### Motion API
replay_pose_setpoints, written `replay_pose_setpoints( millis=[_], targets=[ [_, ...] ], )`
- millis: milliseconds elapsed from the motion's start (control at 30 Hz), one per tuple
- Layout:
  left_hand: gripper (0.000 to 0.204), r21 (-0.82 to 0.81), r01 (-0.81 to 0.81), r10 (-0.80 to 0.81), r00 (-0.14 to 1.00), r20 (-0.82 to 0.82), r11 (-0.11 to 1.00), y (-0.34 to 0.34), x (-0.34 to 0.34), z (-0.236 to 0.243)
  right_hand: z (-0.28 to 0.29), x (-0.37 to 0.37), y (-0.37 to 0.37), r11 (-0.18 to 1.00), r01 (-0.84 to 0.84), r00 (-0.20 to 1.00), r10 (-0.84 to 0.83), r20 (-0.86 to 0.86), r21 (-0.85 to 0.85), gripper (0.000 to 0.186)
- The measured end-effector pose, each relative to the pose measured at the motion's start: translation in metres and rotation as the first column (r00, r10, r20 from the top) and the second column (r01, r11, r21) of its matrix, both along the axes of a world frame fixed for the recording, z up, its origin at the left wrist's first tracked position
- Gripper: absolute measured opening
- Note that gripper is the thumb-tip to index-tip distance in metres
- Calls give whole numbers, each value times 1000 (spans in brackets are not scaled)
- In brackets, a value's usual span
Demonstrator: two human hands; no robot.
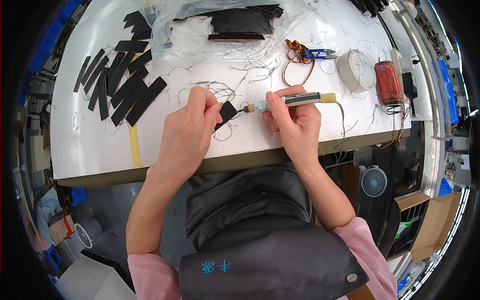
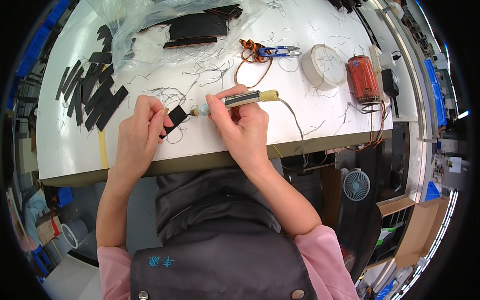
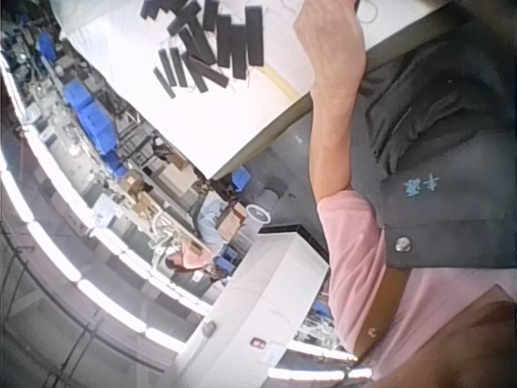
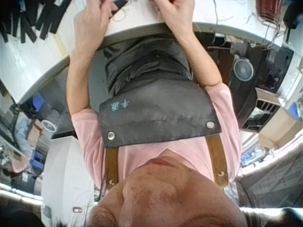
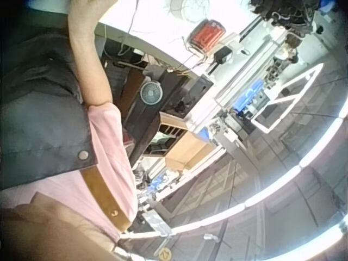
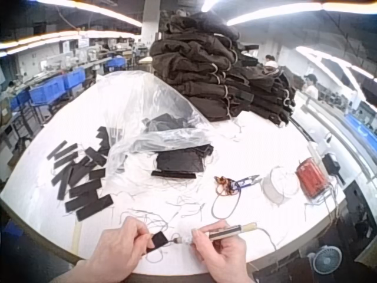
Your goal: The person solders or heat-bonds small leather or fabric strips with a soldering iron at a workshop table.
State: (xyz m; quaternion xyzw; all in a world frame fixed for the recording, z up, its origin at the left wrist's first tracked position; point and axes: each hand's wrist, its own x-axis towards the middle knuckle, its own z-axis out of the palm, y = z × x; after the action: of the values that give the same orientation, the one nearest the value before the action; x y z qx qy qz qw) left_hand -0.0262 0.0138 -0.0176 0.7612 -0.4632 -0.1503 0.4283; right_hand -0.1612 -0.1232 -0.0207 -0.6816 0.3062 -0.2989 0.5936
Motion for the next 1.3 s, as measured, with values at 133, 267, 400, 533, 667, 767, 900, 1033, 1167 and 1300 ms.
replay_pose_setpoints(
  millis=[133,267,400,533,667,767,900,1033,1167,1300],
  targets=[
    [3,-3,1,-1,1000,-1,1000,0,-1,0,0,-2,-1,999,-31,999,31,-27,-13,13],
    [4,8,-5,5,1000,-22,1000,1,-1,0,0,-2,0,999,-31,999,31,-32,-10,13],
    [5,-13,-65,64,995,-73,998,5,-2,3,2,-2,0,1000,-29,1000,29,13,0,14],
    [23,-33,-154,156,985,76,988,20,-9,12,3,0,-3,993,-2,990,-15,139,118,15],
    [35,23,-195,195,980,-27,981,25,-19,6,16,10,2,984,-110,986,91,140,137,20],
    [36,-21,-194,195,978,80,981,17,-15,-5,8,25,3,985,-160,986,156,62,68,24],
    [27,36,-144,135,974,180,989,6,-3,-2,2,28,2,985,-158,987,155,54,71,25],
    [26,78,-127,108,972,208,989,6,-3,6,2,27,1,985,-156,987,153,40,73,25],
    [28,131,-72,52,987,150,989,13,-2,7,1,22,-2,967,-80,982,34,187,241,24],
    [30,65,-43,30,982,186,997,12,2,10,7,18,0,956,-23,921,-94,378,294,23]
  ],
)
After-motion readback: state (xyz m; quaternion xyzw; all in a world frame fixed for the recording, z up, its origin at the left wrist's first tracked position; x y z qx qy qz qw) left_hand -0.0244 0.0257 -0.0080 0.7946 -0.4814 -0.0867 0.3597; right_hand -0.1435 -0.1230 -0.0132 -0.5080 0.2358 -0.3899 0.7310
